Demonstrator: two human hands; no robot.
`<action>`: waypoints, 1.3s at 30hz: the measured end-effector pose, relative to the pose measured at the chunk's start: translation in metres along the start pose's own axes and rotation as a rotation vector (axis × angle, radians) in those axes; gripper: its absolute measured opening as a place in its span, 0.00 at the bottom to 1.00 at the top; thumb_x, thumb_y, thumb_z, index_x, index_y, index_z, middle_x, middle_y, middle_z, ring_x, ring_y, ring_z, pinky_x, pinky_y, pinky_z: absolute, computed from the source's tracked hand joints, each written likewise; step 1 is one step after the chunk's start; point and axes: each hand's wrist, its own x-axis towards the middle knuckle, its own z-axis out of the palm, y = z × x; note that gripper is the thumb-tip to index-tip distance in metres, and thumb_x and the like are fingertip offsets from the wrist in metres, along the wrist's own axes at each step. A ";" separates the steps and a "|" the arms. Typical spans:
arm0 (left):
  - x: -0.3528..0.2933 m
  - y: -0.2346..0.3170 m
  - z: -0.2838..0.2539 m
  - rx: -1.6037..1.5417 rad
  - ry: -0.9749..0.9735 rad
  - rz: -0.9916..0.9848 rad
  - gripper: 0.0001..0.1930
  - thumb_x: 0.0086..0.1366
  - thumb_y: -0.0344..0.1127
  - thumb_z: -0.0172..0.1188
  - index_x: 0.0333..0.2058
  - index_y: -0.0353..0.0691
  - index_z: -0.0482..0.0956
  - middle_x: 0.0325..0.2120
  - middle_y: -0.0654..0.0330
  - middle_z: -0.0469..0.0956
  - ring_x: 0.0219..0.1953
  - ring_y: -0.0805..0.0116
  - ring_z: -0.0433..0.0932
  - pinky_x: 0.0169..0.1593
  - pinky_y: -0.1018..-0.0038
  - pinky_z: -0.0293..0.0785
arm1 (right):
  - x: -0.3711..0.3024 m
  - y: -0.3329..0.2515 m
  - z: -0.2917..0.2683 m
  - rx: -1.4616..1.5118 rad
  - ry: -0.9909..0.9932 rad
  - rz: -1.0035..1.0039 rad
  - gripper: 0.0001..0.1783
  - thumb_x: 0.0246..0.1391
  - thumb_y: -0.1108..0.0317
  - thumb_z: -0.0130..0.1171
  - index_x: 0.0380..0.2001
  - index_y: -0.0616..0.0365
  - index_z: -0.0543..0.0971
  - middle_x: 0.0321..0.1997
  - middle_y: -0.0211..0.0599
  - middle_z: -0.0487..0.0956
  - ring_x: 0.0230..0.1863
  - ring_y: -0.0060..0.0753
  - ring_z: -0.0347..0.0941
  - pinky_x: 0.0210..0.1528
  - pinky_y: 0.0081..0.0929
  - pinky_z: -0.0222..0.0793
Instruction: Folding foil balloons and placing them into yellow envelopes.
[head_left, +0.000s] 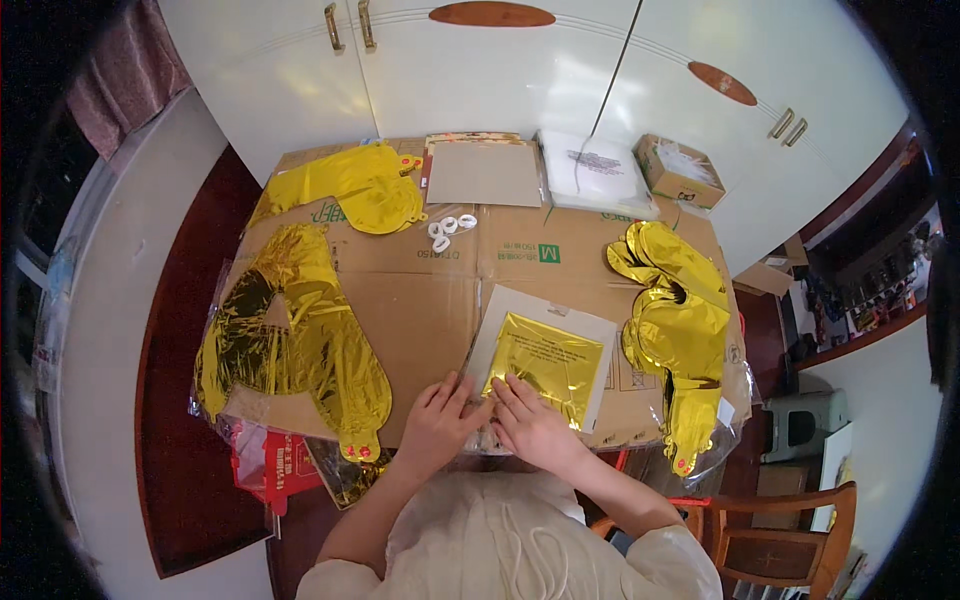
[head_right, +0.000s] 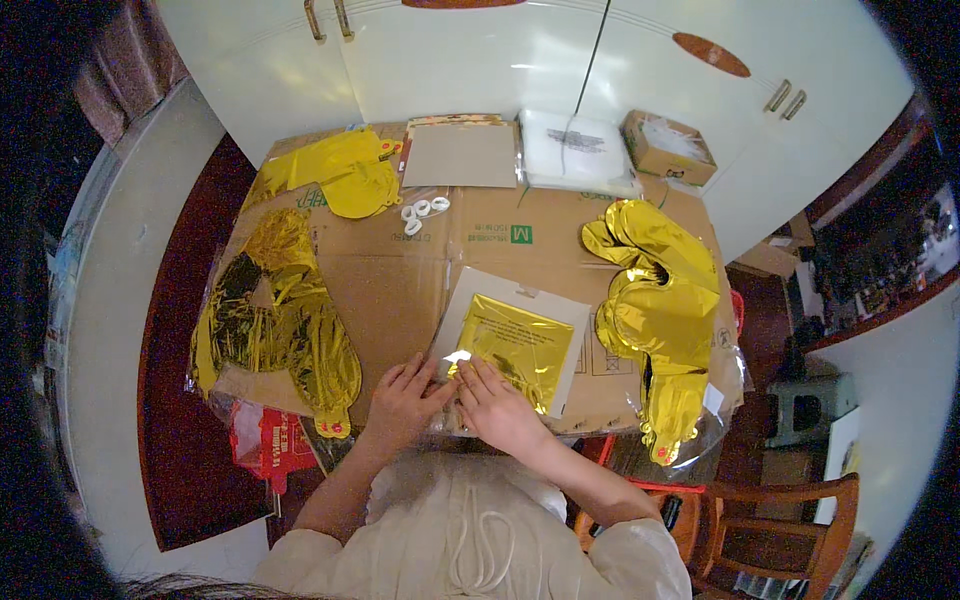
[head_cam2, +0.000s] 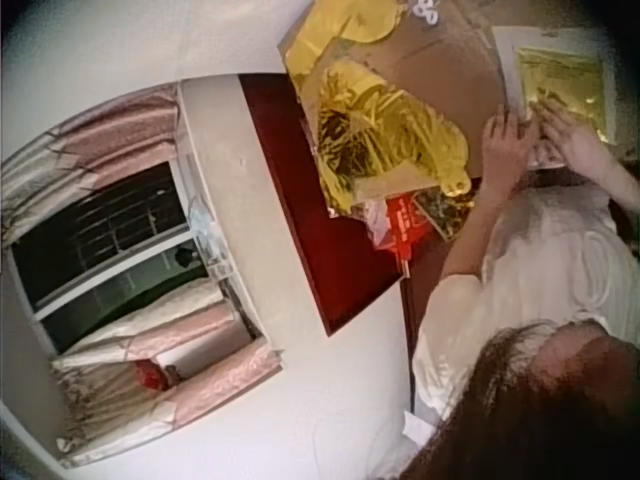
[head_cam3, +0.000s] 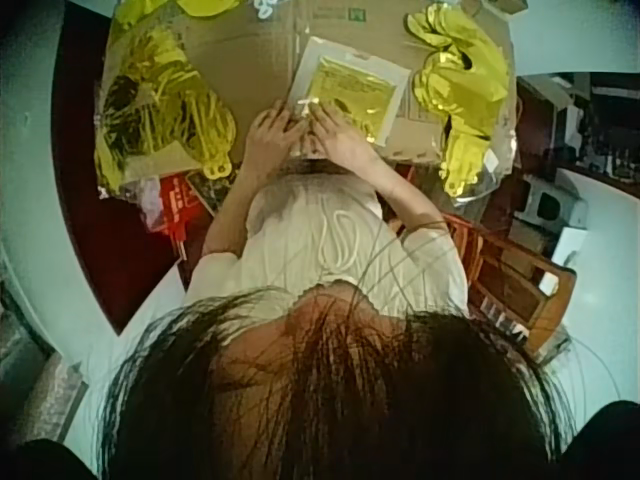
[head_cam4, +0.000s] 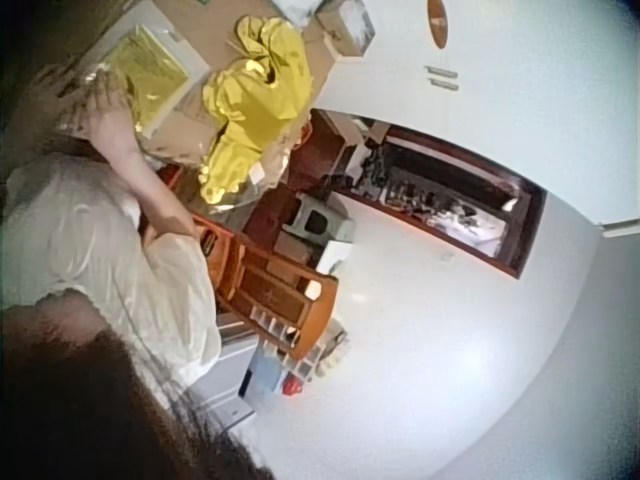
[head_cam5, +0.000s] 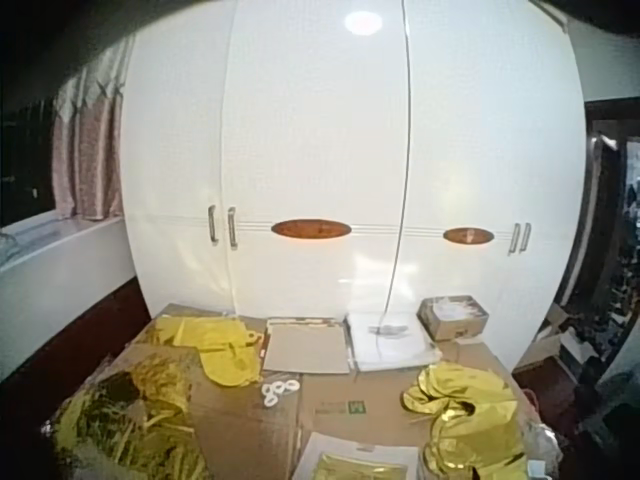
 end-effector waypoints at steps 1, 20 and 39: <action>-0.001 0.000 0.000 -0.011 -0.004 0.002 0.17 0.57 0.33 0.58 0.47 0.54 0.80 0.50 0.52 0.78 0.53 0.52 0.78 0.52 0.59 0.74 | 0.000 0.000 -0.001 0.001 -0.002 -0.002 0.22 0.53 0.61 0.62 0.47 0.67 0.78 0.59 0.50 0.74 0.63 0.50 0.67 0.63 0.40 0.67; -0.001 0.005 -0.005 0.142 -0.003 -0.050 0.11 0.55 0.38 0.61 0.38 0.47 0.81 0.54 0.57 0.74 0.59 0.54 0.69 0.57 0.50 0.65 | -0.002 0.003 0.000 0.033 -0.010 -0.026 0.24 0.54 0.64 0.60 0.50 0.69 0.77 0.59 0.50 0.73 0.65 0.51 0.65 0.66 0.40 0.64; 0.004 0.016 -0.003 -0.035 0.030 0.072 0.12 0.58 0.35 0.61 0.40 0.39 0.80 0.51 0.55 0.77 0.58 0.59 0.73 0.61 0.52 0.64 | -0.047 0.039 -0.034 -0.022 -0.035 0.155 0.24 0.54 0.59 0.62 0.53 0.51 0.77 0.62 0.40 0.73 0.66 0.48 0.63 0.68 0.56 0.54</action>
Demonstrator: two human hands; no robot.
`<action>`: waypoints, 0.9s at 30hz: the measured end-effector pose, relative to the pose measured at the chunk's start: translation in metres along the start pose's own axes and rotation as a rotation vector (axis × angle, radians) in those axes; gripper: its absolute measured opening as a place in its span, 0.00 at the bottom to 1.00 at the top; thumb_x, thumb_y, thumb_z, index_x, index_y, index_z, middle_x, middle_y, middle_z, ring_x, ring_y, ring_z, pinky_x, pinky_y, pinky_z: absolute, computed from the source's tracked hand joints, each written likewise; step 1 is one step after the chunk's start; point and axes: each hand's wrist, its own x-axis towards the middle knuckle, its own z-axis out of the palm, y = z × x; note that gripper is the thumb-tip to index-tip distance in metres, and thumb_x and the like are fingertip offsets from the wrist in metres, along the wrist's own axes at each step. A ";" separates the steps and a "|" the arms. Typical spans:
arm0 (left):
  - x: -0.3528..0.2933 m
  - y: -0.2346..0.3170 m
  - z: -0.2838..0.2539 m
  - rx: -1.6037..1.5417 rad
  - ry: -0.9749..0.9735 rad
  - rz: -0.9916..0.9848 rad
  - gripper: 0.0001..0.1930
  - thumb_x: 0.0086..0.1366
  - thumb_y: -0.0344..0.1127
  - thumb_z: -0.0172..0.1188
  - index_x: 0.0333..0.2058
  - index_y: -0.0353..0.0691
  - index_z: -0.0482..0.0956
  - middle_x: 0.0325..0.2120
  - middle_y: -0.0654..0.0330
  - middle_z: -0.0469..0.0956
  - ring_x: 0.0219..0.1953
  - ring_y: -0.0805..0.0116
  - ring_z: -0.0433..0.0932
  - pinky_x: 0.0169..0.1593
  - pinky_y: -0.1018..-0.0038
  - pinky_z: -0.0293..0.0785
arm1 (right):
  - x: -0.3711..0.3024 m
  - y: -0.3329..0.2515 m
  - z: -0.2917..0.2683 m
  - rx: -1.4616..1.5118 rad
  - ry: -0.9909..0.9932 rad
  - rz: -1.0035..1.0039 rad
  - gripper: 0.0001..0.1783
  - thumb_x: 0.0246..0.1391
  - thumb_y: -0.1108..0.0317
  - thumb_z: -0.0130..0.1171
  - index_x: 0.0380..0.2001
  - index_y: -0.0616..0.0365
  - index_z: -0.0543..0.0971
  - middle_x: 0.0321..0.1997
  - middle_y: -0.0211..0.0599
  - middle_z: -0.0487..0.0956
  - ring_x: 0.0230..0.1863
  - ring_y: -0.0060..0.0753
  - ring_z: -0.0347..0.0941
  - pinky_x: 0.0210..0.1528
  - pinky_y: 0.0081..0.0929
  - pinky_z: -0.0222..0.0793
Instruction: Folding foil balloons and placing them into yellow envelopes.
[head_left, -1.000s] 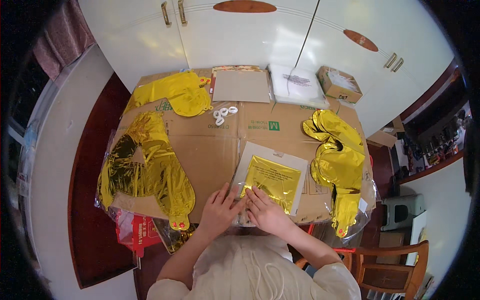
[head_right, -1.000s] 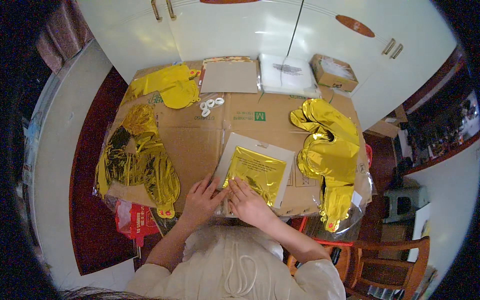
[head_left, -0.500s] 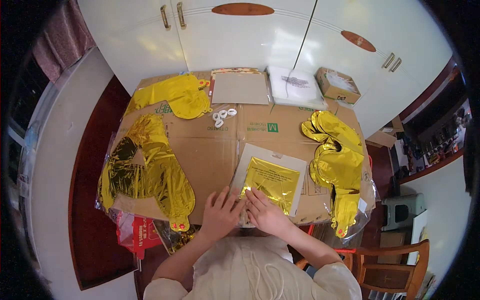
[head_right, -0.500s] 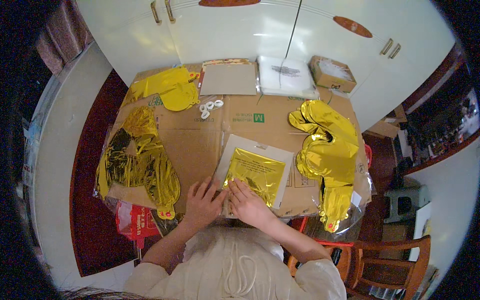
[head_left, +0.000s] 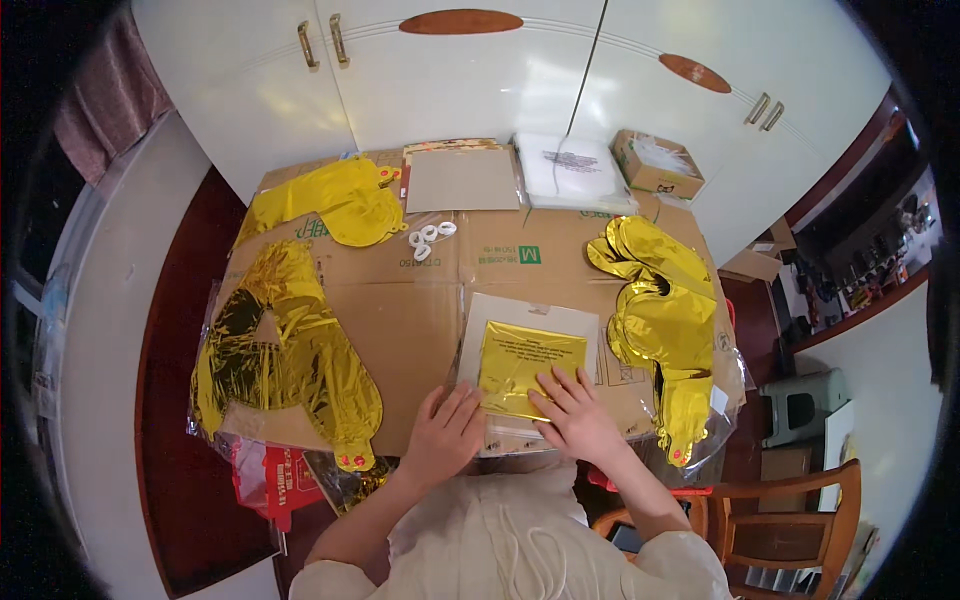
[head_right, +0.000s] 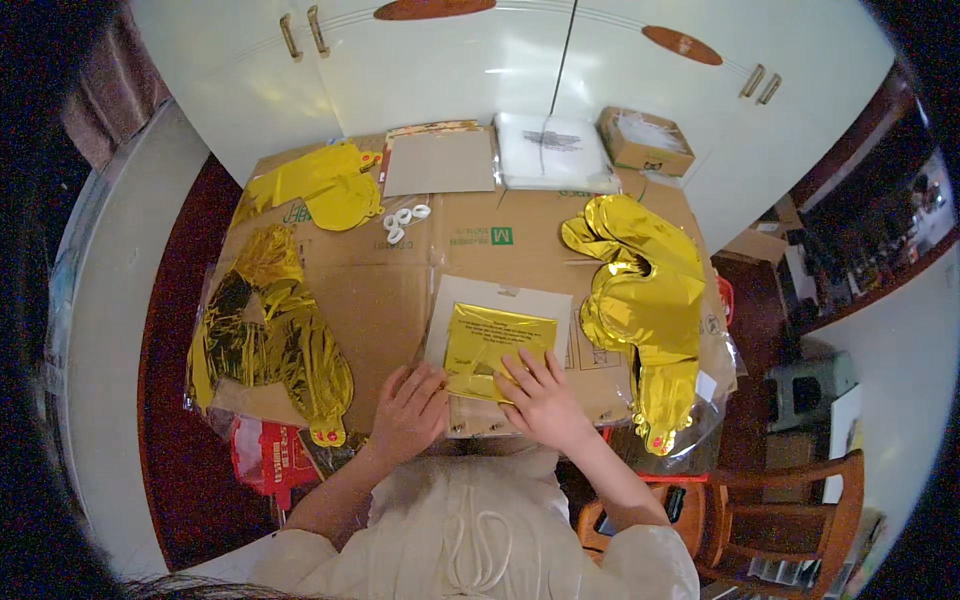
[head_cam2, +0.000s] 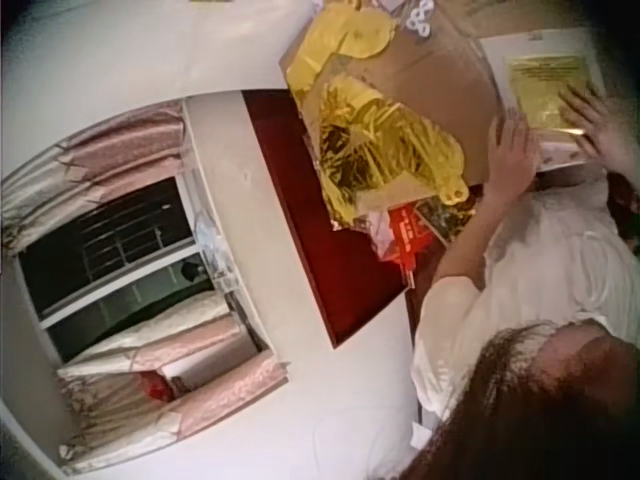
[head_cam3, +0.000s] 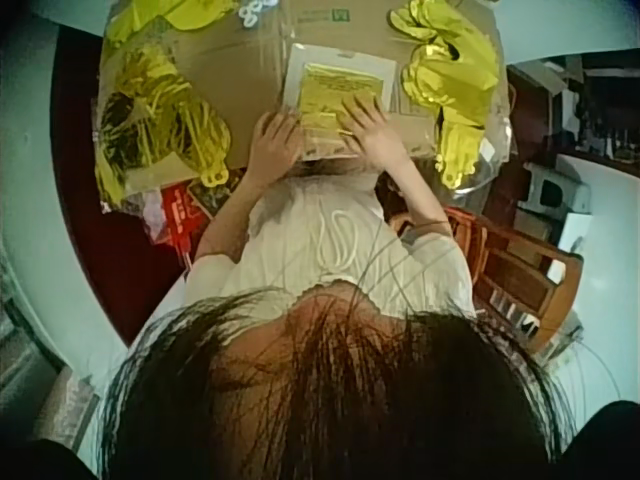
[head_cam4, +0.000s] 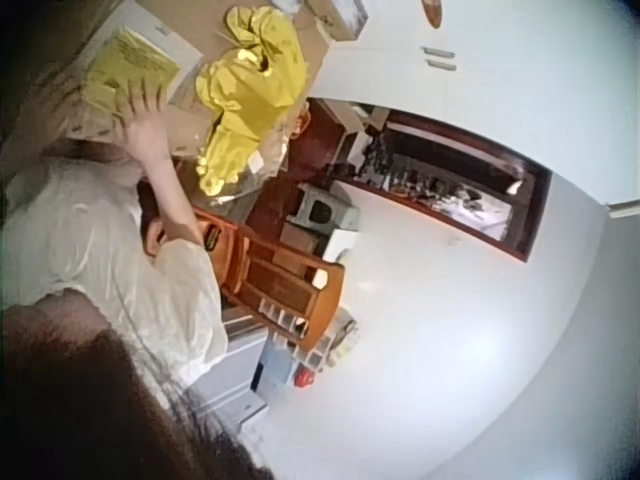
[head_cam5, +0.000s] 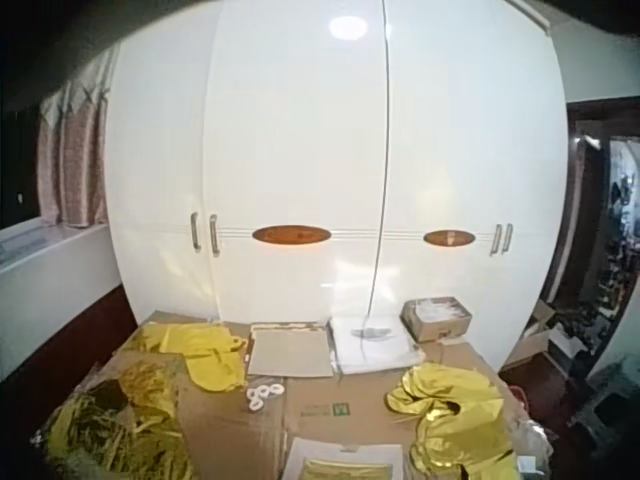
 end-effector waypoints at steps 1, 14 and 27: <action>0.003 0.000 0.001 -0.014 0.000 -0.004 0.12 0.58 0.35 0.61 0.40 0.39 0.80 0.50 0.56 0.77 0.58 0.59 0.73 0.60 0.53 0.65 | -0.002 0.002 0.003 0.003 0.002 -0.002 0.23 0.54 0.59 0.62 0.53 0.51 0.77 0.62 0.39 0.72 0.67 0.48 0.63 0.68 0.56 0.54; 0.016 -0.008 0.017 -0.053 -0.012 0.017 0.13 0.56 0.34 0.61 0.41 0.41 0.82 0.46 0.57 0.80 0.53 0.59 0.76 0.54 0.63 0.73 | -0.008 0.009 0.011 0.093 -0.026 0.012 0.25 0.56 0.59 0.61 0.58 0.48 0.75 0.65 0.39 0.70 0.69 0.48 0.60 0.70 0.57 0.50; 0.000 -0.011 -0.002 -0.063 0.056 -0.206 0.14 0.54 0.30 0.63 0.41 0.35 0.81 0.45 0.53 0.79 0.53 0.54 0.76 0.54 0.57 0.72 | -0.009 0.007 0.009 0.069 -0.040 0.027 0.25 0.58 0.59 0.59 0.59 0.48 0.74 0.66 0.38 0.70 0.71 0.45 0.58 0.72 0.55 0.47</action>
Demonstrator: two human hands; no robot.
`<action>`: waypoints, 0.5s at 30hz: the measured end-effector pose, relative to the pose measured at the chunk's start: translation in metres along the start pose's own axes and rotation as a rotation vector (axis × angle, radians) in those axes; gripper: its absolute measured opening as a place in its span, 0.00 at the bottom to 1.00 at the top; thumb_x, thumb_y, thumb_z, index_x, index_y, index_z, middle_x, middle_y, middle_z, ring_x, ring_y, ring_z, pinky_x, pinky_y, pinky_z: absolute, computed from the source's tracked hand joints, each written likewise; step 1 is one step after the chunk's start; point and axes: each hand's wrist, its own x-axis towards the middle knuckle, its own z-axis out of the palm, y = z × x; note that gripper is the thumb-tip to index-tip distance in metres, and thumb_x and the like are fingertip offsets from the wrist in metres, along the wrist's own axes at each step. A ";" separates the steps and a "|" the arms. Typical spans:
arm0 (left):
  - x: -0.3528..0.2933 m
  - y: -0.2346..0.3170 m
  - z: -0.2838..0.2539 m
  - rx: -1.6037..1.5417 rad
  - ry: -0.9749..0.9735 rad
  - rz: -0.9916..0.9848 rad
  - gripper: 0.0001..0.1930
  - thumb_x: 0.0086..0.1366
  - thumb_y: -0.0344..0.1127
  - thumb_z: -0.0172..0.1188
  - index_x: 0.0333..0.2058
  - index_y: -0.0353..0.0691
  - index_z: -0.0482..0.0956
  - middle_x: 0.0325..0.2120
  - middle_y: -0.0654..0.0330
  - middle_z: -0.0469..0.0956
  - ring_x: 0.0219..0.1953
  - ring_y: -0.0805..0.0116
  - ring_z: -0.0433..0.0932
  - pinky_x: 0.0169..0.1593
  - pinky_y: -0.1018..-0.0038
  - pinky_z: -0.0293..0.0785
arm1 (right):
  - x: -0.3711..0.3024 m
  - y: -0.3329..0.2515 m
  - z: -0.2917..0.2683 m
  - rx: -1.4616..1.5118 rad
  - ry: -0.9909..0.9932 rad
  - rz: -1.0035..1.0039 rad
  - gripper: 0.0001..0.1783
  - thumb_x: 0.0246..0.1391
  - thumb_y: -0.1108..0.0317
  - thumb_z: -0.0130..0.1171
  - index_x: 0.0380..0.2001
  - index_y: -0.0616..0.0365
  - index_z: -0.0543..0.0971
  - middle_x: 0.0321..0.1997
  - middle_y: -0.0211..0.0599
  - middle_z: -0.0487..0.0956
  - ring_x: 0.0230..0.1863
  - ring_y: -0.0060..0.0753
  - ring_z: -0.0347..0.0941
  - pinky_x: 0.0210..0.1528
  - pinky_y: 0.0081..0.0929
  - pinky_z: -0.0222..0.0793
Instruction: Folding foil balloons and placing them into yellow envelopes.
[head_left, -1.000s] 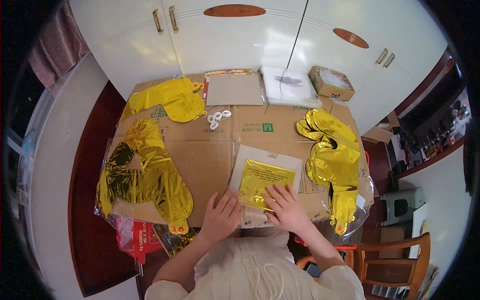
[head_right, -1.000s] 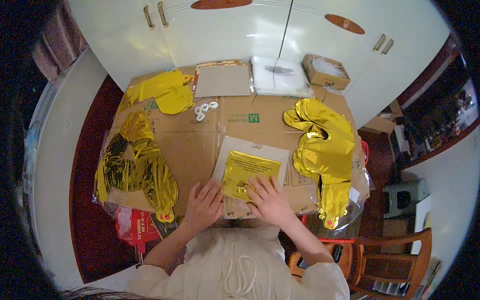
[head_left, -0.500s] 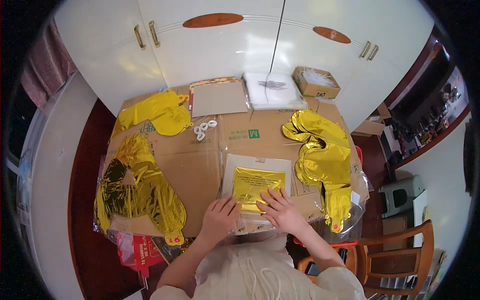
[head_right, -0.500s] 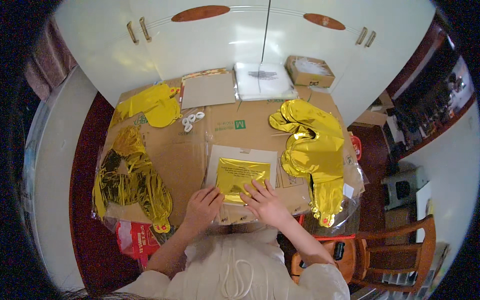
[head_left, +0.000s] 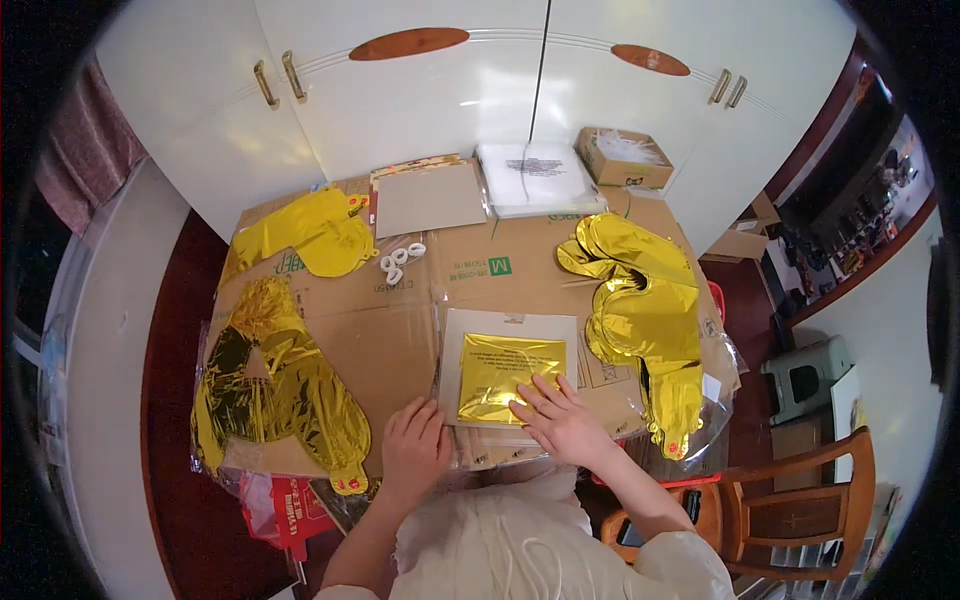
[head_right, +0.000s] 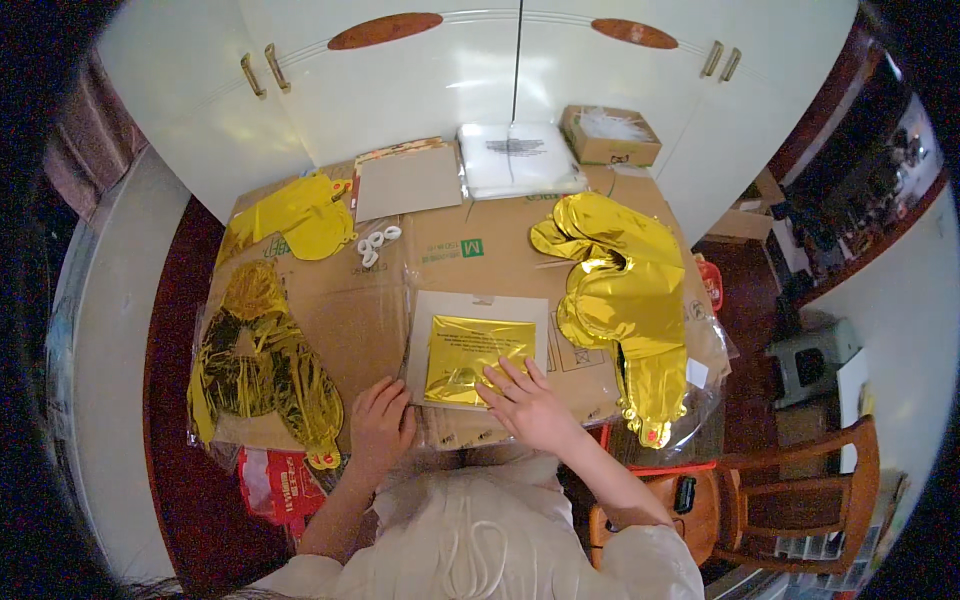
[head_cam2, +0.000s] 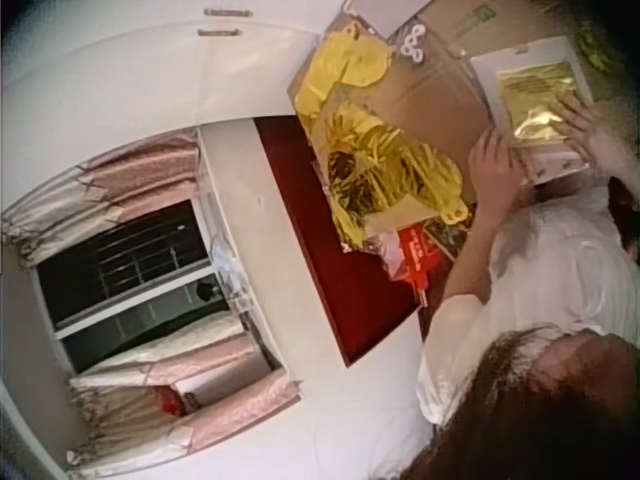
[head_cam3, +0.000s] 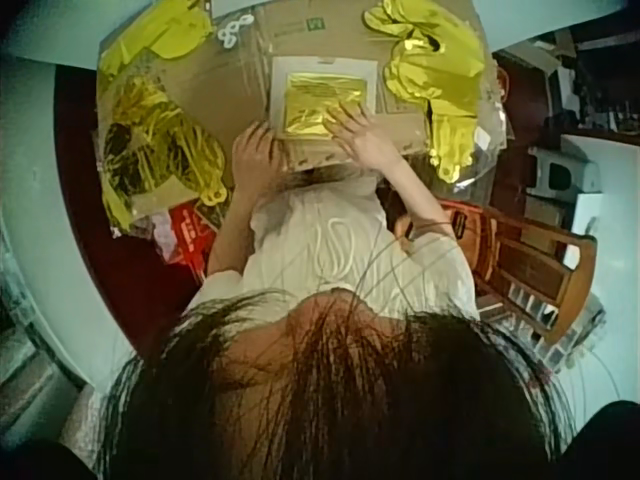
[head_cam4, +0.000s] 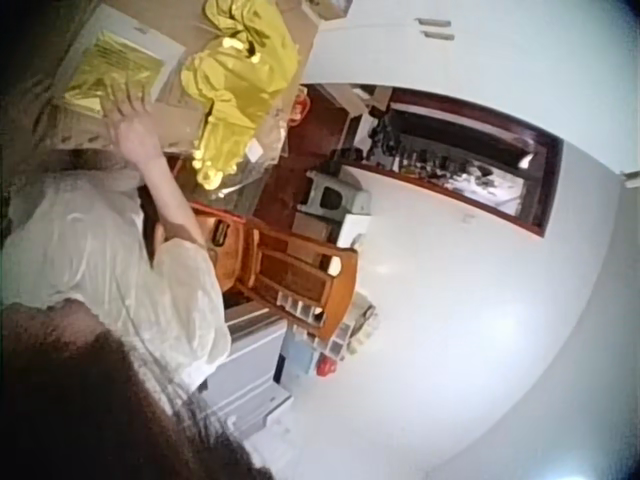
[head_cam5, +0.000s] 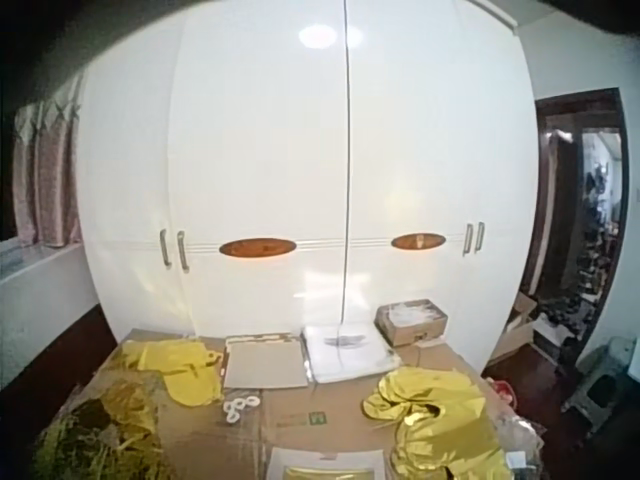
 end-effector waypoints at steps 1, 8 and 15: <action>-0.003 0.001 0.001 -0.006 0.012 0.004 0.13 0.54 0.30 0.63 0.40 0.35 0.81 0.45 0.54 0.79 0.53 0.55 0.75 0.54 0.57 0.71 | 0.000 0.000 0.000 -0.002 -0.001 0.004 0.25 0.58 0.59 0.59 0.59 0.48 0.74 0.66 0.38 0.69 0.71 0.45 0.58 0.72 0.55 0.47; -0.011 0.009 0.007 0.047 -0.016 0.063 0.12 0.55 0.32 0.62 0.38 0.35 0.81 0.45 0.56 0.79 0.54 0.58 0.74 0.56 0.58 0.69 | 0.000 -0.001 -0.001 0.000 -0.006 0.000 0.26 0.58 0.60 0.58 0.60 0.49 0.73 0.67 0.38 0.68 0.71 0.46 0.57 0.72 0.55 0.47; -0.008 0.015 0.000 0.039 -0.049 0.021 0.17 0.55 0.32 0.63 0.44 0.35 0.79 0.48 0.54 0.77 0.56 0.54 0.72 0.57 0.55 0.66 | 0.000 -0.001 0.000 0.004 -0.013 0.002 0.26 0.58 0.60 0.58 0.60 0.49 0.73 0.67 0.39 0.68 0.72 0.46 0.56 0.72 0.55 0.47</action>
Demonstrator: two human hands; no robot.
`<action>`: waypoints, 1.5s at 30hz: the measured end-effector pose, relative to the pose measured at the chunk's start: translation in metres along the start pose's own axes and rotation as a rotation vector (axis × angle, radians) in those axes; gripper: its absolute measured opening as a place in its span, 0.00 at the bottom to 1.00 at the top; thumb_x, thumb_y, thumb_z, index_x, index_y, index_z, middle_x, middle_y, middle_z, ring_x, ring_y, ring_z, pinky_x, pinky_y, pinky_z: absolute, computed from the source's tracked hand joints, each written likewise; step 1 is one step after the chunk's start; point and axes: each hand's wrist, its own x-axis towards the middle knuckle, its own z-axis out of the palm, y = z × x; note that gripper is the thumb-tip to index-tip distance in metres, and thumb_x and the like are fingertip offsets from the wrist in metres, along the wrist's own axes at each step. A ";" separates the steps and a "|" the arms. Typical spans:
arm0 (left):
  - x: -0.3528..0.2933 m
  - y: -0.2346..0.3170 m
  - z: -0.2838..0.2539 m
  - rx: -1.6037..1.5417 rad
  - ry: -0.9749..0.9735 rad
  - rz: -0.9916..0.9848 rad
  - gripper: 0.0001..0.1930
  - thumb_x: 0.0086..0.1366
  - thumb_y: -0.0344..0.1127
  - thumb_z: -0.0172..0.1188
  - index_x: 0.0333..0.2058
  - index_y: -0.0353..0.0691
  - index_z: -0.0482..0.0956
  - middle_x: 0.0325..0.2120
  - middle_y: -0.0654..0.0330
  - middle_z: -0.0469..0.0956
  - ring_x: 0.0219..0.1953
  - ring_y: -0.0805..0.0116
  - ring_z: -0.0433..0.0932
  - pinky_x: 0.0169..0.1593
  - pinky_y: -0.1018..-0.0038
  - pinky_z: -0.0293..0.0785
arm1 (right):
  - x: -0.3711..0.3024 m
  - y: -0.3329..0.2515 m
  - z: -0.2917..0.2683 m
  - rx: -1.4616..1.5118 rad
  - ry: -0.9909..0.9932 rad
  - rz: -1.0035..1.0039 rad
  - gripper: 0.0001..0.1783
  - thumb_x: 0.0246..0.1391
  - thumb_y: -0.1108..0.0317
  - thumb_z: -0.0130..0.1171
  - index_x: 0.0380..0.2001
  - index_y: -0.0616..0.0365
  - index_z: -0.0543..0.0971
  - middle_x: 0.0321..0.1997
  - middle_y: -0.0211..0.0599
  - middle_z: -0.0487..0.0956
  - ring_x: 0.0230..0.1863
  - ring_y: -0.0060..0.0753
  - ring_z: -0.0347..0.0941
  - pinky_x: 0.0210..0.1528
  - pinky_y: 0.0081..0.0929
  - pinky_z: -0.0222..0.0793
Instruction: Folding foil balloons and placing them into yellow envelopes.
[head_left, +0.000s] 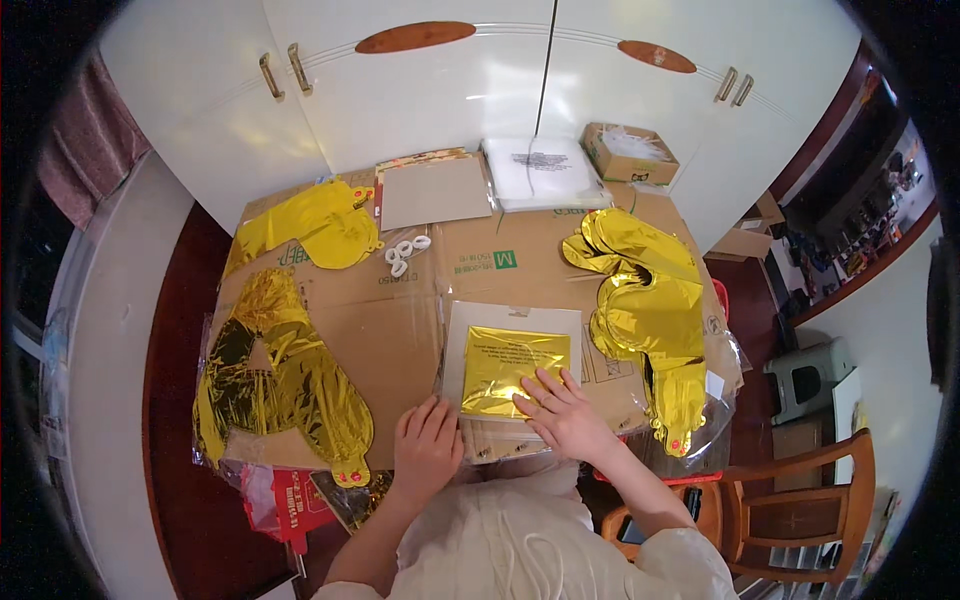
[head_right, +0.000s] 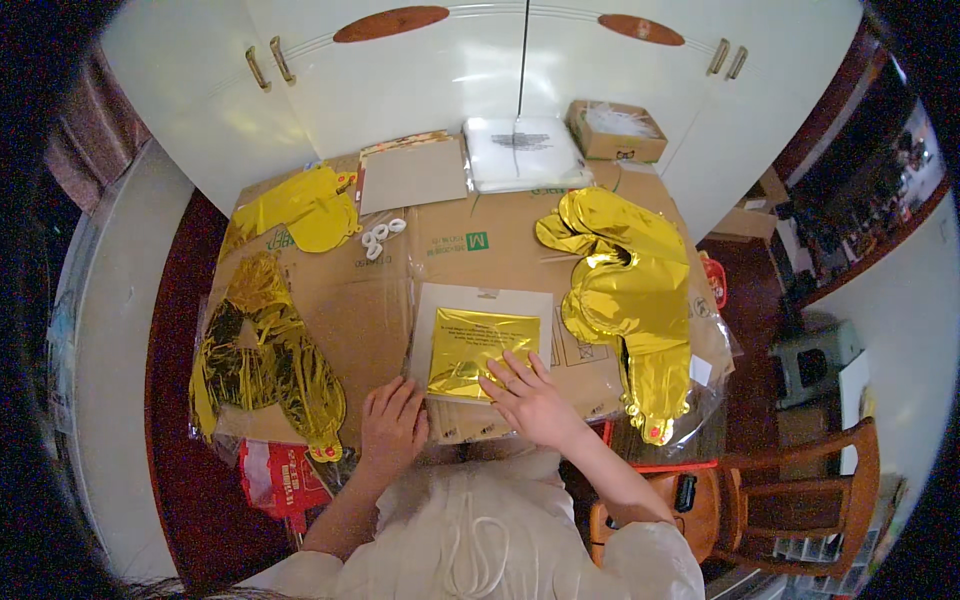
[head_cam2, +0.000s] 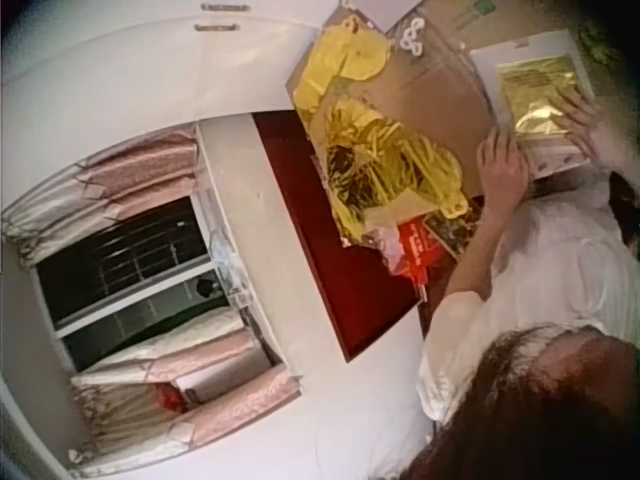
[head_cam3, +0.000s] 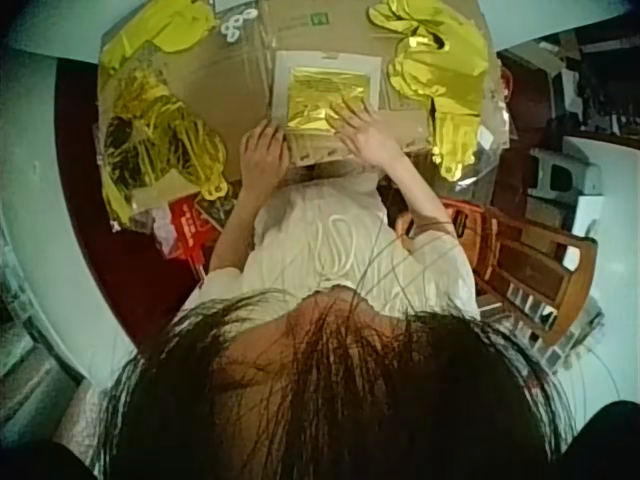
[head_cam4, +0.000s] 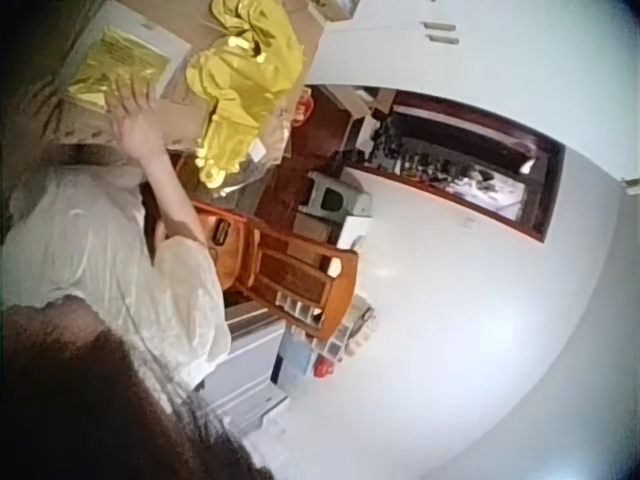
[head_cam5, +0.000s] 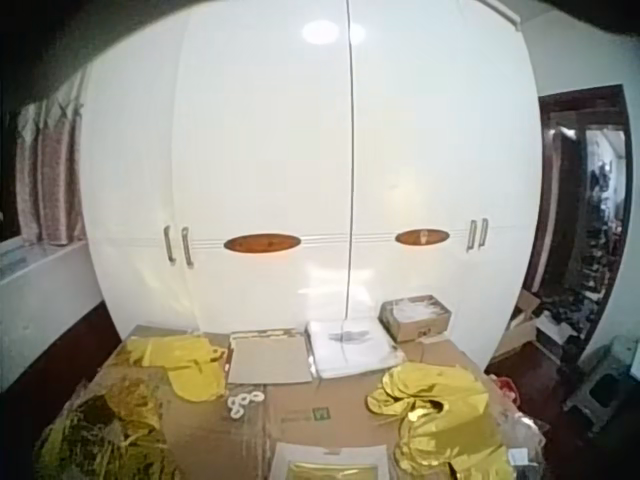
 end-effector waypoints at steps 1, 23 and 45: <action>0.001 0.002 -0.003 0.002 0.002 0.002 0.17 0.55 0.32 0.63 0.44 0.36 0.79 0.48 0.54 0.77 0.55 0.54 0.73 0.57 0.56 0.67 | 0.000 0.001 0.000 0.003 0.006 -0.002 0.26 0.58 0.60 0.58 0.60 0.49 0.73 0.67 0.39 0.68 0.72 0.46 0.56 0.72 0.55 0.47; 0.037 0.099 0.056 -0.411 -0.164 0.247 0.11 0.55 0.30 0.59 0.39 0.40 0.77 0.33 0.58 0.73 0.40 0.60 0.73 0.42 0.65 0.73 | -0.019 0.048 -0.013 0.120 0.112 0.075 0.22 0.54 0.65 0.63 0.53 0.53 0.79 0.61 0.36 0.75 0.67 0.44 0.65 0.71 0.53 0.52; 0.047 0.117 0.061 -0.285 -0.160 0.285 0.13 0.59 0.31 0.55 0.43 0.37 0.73 0.32 0.55 0.71 0.37 0.58 0.72 0.42 0.63 0.70 | -0.019 0.048 -0.016 0.122 0.102 0.093 0.22 0.54 0.62 0.64 0.53 0.51 0.80 0.62 0.34 0.75 0.68 0.42 0.64 0.70 0.50 0.55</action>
